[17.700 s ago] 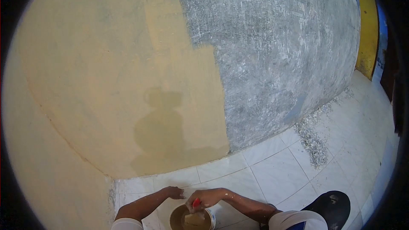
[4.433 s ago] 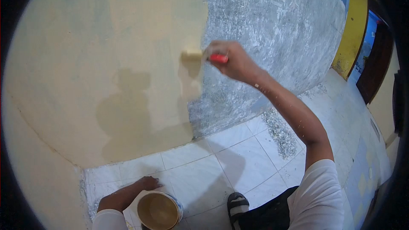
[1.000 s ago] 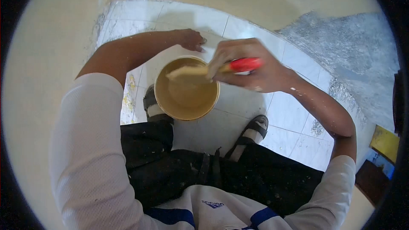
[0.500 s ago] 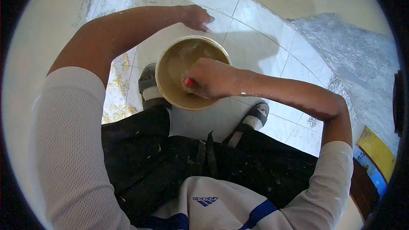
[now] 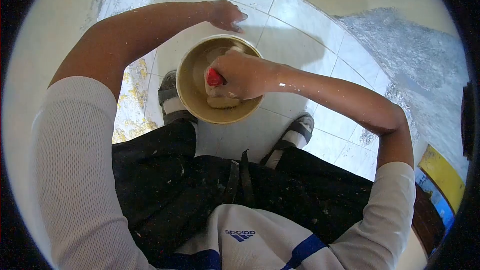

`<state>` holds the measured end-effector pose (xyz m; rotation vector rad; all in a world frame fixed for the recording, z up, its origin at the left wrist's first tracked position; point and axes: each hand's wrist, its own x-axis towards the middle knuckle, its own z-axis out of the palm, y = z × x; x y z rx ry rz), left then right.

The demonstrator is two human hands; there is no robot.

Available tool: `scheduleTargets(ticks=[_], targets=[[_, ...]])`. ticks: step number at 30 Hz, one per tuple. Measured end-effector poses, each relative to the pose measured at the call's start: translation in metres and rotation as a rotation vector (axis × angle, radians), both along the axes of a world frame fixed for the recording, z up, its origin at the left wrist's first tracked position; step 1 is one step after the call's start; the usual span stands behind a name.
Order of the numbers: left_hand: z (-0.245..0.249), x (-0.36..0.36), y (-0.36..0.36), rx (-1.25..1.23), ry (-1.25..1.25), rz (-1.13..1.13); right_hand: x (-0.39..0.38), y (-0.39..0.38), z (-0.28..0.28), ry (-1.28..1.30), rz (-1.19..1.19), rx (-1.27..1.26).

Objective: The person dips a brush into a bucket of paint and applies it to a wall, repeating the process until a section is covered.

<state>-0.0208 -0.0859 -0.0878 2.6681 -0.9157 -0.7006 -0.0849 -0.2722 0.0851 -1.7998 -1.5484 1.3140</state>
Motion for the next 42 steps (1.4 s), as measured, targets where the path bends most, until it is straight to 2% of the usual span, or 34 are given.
scheduleTargets(ticks=[5,8,11,14,16,20,22,25,29,30,32,36,38,39,41,42], targets=[[0.007,-0.001,-0.001,0.014,0.011,-0.009,0.007,0.001,0.006,0.067,-0.004,0.061],[0.009,0.000,-0.003,0.049,0.030,-0.015,0.011,0.004,0.000,-0.047,-0.025,0.041],[0.008,-0.001,-0.002,0.037,0.019,-0.024,0.019,0.008,0.007,0.153,-0.046,-0.116],[0.002,-0.002,0.001,-0.001,-0.023,-0.034,0.024,0.003,0.023,0.452,-0.179,-0.158],[-0.002,-0.004,0.002,-0.034,-0.083,-0.048,0.028,0.001,0.016,0.496,-0.220,-0.152],[0.012,-0.001,-0.003,0.100,0.031,-0.036,0.034,-0.007,0.015,0.577,-0.310,-0.146],[0.013,-0.002,-0.004,0.082,0.020,-0.039,0.037,-0.010,0.019,0.577,-0.357,-0.151],[0.021,-0.006,-0.003,-0.022,0.168,0.067,0.041,-0.013,0.030,0.565,-0.413,-0.105],[0.016,-0.007,-0.008,0.033,0.241,0.170,0.047,-0.013,0.039,0.472,-0.414,-0.015],[0.035,-0.012,-0.013,0.078,0.253,0.194,0.049,-0.014,0.042,0.483,-0.436,0.021],[0.041,-0.006,-0.014,0.111,0.189,0.148,0.059,-0.021,0.051,0.493,-0.481,0.097],[0.029,-0.005,-0.013,0.072,0.059,0.127,0.092,-0.042,0.050,0.839,-0.679,0.277],[0.020,-0.006,-0.016,0.055,-0.030,0.105,0.117,-0.058,0.046,0.976,-0.757,0.462],[0.022,-0.001,-0.017,0.076,-0.056,0.089,0.122,-0.069,0.057,0.999,-0.913,0.556],[0.020,-0.004,-0.018,0.130,-0.110,0.060,0.140,-0.100,0.042,0.993,-1.068,0.904],[0.013,-0.007,-0.017,0.081,-0.185,0.040,0.149,-0.117,0.024,1.008,-1.118,1.080]])
